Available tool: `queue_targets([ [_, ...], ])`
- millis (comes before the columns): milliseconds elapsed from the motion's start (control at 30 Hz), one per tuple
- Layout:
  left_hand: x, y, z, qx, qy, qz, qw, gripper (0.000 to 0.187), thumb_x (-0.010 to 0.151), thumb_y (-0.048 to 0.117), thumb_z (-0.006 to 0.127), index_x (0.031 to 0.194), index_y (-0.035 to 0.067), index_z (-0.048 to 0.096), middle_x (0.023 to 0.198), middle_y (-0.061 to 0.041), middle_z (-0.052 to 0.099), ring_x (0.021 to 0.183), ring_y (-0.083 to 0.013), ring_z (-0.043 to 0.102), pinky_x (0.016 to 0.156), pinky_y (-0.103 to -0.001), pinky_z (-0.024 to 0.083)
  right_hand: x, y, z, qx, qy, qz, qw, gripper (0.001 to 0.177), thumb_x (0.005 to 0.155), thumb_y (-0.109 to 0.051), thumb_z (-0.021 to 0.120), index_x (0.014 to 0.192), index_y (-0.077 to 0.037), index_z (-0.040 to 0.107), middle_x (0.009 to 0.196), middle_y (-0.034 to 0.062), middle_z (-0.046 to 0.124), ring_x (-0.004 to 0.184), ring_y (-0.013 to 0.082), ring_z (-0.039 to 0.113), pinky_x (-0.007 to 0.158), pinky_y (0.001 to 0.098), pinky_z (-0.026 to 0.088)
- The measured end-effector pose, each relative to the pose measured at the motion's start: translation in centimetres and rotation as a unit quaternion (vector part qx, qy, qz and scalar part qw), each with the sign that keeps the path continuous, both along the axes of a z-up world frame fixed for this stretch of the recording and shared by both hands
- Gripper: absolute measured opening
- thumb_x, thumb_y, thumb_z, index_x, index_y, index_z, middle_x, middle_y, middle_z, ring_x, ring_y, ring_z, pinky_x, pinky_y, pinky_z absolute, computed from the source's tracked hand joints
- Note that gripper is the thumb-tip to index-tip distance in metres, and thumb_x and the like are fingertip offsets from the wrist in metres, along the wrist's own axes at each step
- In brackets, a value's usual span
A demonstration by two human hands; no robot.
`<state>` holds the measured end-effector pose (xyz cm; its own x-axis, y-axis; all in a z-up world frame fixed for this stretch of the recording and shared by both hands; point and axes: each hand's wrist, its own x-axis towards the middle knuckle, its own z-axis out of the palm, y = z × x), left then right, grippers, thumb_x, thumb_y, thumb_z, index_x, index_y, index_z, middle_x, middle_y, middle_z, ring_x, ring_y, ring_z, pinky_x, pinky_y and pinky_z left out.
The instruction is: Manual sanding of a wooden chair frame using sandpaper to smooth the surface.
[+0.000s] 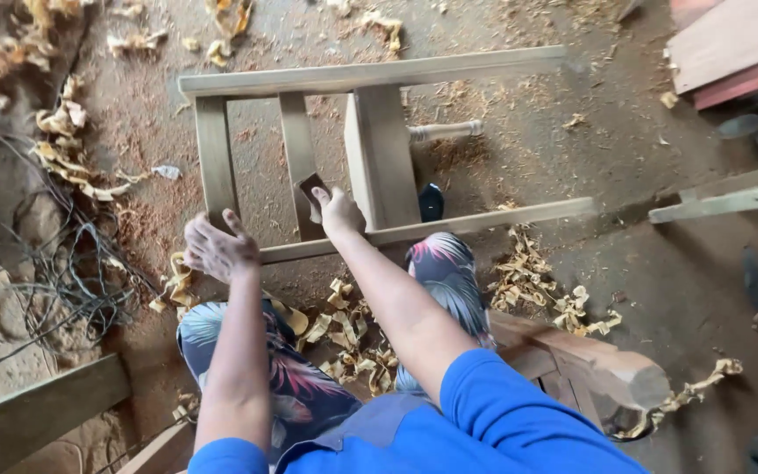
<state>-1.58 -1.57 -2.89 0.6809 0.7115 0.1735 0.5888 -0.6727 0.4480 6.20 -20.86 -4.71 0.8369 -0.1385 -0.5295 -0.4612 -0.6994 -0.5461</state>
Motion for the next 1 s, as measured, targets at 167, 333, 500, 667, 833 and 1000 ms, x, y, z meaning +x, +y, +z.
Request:
queue_targets([
  [167, -8.2, -9.0, 4.3, -0.054, 0.084, -0.066, 0.993, 0.077, 0.102, 0.07, 0.035, 0.156, 0.016, 0.023, 0.155, -0.032, 0.026, 0.145, -0.0518, 0.024, 0.12, -0.063, 0.011, -4.0, -4.5, 6.8, 0.173, -0.21, -0.184, 0.945, 0.036, 0.095, -0.047, 0.063, 0.097, -0.012, 0.074, 0.089, 0.0153, 0.074, 0.093, 0.0346, 0.071, 0.082, 0.0431, 0.052],
  [333, -13.4, -12.0, 10.7, -0.127, 0.075, -0.128, 0.981, 0.067, 0.103, 0.069, 0.035, 0.147, 0.02, 0.037, 0.14, -0.037, 0.041, 0.141, -0.052, 0.034, 0.116, -0.058, 0.018, -9.1, -15.5, 6.5, 0.293, -0.132, -0.314, 0.893, 0.056, 0.098, -0.047, 0.062, 0.141, -0.013, 0.052, 0.131, 0.0151, 0.058, 0.099, 0.0309, 0.066, 0.087, 0.0379, 0.057],
  [500, -14.2, -9.7, 2.3, -0.159, 0.028, -0.117, 0.98, 0.046, 0.104, 0.056, 0.055, 0.125, 0.015, 0.058, 0.152, -0.027, 0.028, 0.14, -0.0455, 0.038, 0.11, -0.059, 0.036, -14.0, -20.5, 10.1, 0.453, -0.139, -0.364, 0.802, 0.038, 0.1, -0.022, 0.063, 0.132, -0.007, 0.051, 0.12, 0.0178, 0.055, 0.075, 0.0333, 0.074, 0.067, 0.0354, 0.067],
  [667, -15.0, -9.9, -1.8, -0.175, 0.057, -0.12, 0.976, 0.036, 0.099, 0.047, 0.066, 0.118, 0.018, 0.06, 0.155, -0.014, 0.022, 0.139, -0.0438, 0.039, 0.111, -0.056, 0.039, -17.2, -24.0, 5.8, 0.503, -0.133, -0.395, 0.758, 0.05, 0.096, -0.012, 0.068, 0.137, -0.003, 0.041, 0.124, 0.0199, 0.05, 0.097, 0.0396, 0.068, 0.081, 0.0548, 0.063],
  [833, -17.1, -11.7, 2.3, -0.106, -0.038, -0.198, 0.974, 0.025, 0.093, 0.028, 0.072, 0.109, 0.009, 0.066, 0.14, -0.02, 0.04, 0.121, -0.0465, 0.058, 0.102, -0.051, 0.051, -15.5, -24.6, 6.1, 0.524, -0.146, -0.396, 0.739, 0.047, 0.096, -0.004, 0.062, 0.138, -0.009, 0.041, 0.133, 0.0235, 0.051, 0.098, 0.0463, 0.069, 0.078, 0.0582, 0.063],
  [1000, -16.2, -9.8, 1.7, -0.099, -0.069, -0.219, 0.968, 0.014, 0.089, 0.021, 0.073, 0.096, 0.009, 0.071, 0.105, -0.014, 0.058, 0.102, -0.0376, 0.065, 0.095, -0.041, 0.051, -16.5, -25.0, 7.7, 0.423, -0.146, -0.422, 0.788, 0.088, 0.09, 0.002, 0.057, 0.157, -0.038, 0.017, 0.158, 0.0211, 0.022, 0.077, 0.0416, 0.074, 0.066, 0.0469, 0.069],
])
